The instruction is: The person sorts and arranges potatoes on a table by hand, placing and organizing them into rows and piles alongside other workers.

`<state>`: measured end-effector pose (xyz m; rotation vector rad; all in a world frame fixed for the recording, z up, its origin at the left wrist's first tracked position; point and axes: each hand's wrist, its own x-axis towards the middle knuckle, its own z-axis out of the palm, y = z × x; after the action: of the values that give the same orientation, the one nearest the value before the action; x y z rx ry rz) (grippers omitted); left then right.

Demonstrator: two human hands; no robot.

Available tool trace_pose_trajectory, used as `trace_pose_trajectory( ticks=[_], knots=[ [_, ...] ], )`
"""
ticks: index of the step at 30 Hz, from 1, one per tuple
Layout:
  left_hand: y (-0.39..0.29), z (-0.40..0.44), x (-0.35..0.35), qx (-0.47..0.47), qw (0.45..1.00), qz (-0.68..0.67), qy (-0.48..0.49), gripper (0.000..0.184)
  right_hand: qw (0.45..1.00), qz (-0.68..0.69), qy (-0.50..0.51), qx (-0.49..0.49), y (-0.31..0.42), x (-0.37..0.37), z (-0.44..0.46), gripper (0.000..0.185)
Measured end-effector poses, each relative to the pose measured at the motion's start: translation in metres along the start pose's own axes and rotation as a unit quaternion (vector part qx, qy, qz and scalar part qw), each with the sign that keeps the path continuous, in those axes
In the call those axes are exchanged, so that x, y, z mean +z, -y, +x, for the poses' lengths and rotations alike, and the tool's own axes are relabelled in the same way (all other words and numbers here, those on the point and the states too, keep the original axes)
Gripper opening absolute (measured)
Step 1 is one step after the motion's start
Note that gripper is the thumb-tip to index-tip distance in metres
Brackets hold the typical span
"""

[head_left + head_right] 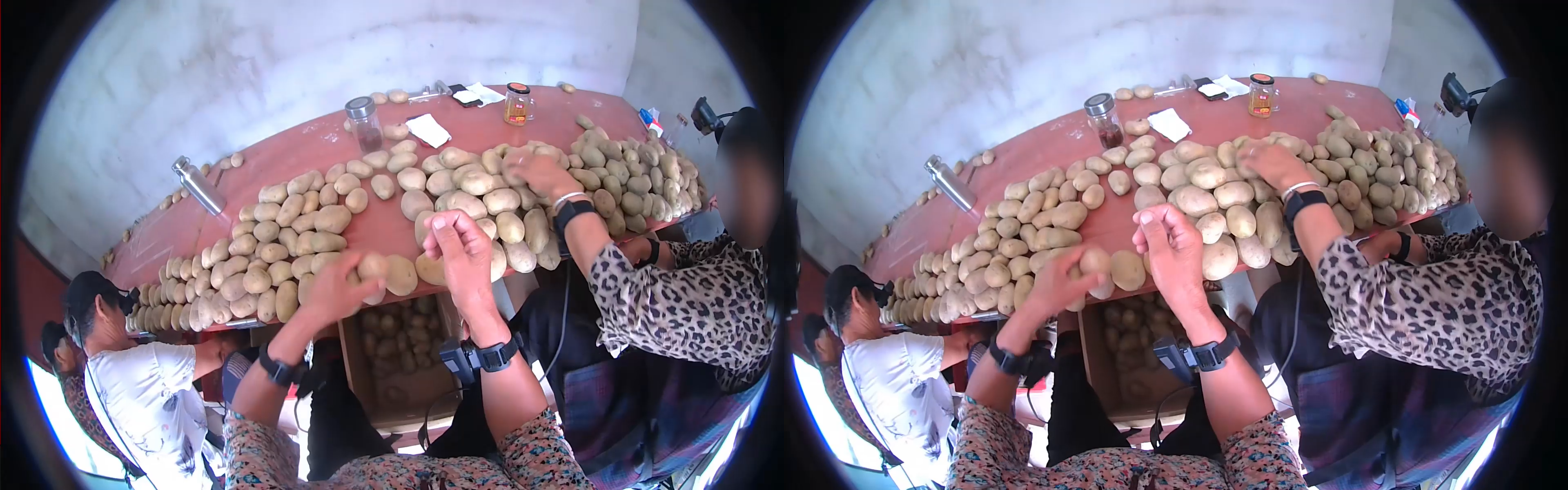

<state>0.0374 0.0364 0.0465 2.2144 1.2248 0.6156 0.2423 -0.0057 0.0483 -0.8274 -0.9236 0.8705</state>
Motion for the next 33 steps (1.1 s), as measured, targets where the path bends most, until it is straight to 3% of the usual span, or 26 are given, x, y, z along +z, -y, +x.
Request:
trace_pose_trajectory(
  ticks=[1, 3, 4, 6, 9, 16, 18, 22, 25, 27, 31, 33],
  knots=[
    [0.002, 0.017, -0.004, 0.004, 1.000, 0.003, -0.001, 0.047, 1.000, -0.009, 0.001, -0.007, -0.001, 0.002, -0.001, 0.015],
    [0.016, 0.054, -0.001, 0.056, 0.979, 0.178, -0.081, 0.048, 1.000, -0.024, 0.007, -0.016, -0.003, 0.003, -0.001, 0.015],
    [0.022, 0.071, 0.004, 0.061, 0.978, 0.180, -0.081, 0.048, 0.999, -0.042, 0.013, -0.019, -0.003, 0.003, 0.000, 0.014],
    [0.035, 0.102, 0.019, 0.055, 0.928, 0.346, -0.130, 0.045, 0.998, -0.047, 0.010, -0.030, -0.002, 0.004, 0.000, 0.012],
    [0.055, 0.137, 0.034, 0.040, 0.890, 0.434, -0.137, 0.046, 0.994, -0.092, 0.030, -0.041, 0.002, 0.003, -0.002, 0.014],
    [0.053, 0.144, 0.037, -0.032, 0.917, 0.393, -0.066, 0.049, 0.984, -0.153, 0.046, -0.081, 0.005, 0.002, -0.007, 0.008],
    [0.041, 0.141, 0.027, -0.092, 0.945, 0.313, 0.026, 0.047, 0.983, -0.155, 0.049, -0.087, 0.004, 0.003, -0.008, 0.008],
    [0.052, 0.154, 0.026, -0.103, 0.947, 0.304, 0.023, 0.049, 0.973, -0.198, 0.068, -0.093, 0.006, 0.006, -0.010, 0.009],
    [0.060, 0.160, 0.028, -0.060, 0.955, 0.289, 0.030, 0.051, 0.963, -0.226, 0.072, -0.130, 0.000, 0.008, -0.010, 0.007],
    [0.069, 0.159, 0.039, 0.011, 0.962, 0.274, -0.018, 0.048, 0.959, -0.235, 0.078, -0.141, -0.001, 0.010, -0.010, 0.006],
    [0.064, 0.163, 0.053, -0.043, 0.958, 0.281, -0.032, 0.049, 0.951, -0.247, 0.090, -0.161, -0.003, 0.010, -0.010, 0.007],
    [0.067, 0.168, 0.050, -0.045, 0.968, 0.228, -0.096, 0.054, 0.952, -0.253, 0.089, -0.149, 0.001, 0.010, -0.011, 0.008]
  ],
)
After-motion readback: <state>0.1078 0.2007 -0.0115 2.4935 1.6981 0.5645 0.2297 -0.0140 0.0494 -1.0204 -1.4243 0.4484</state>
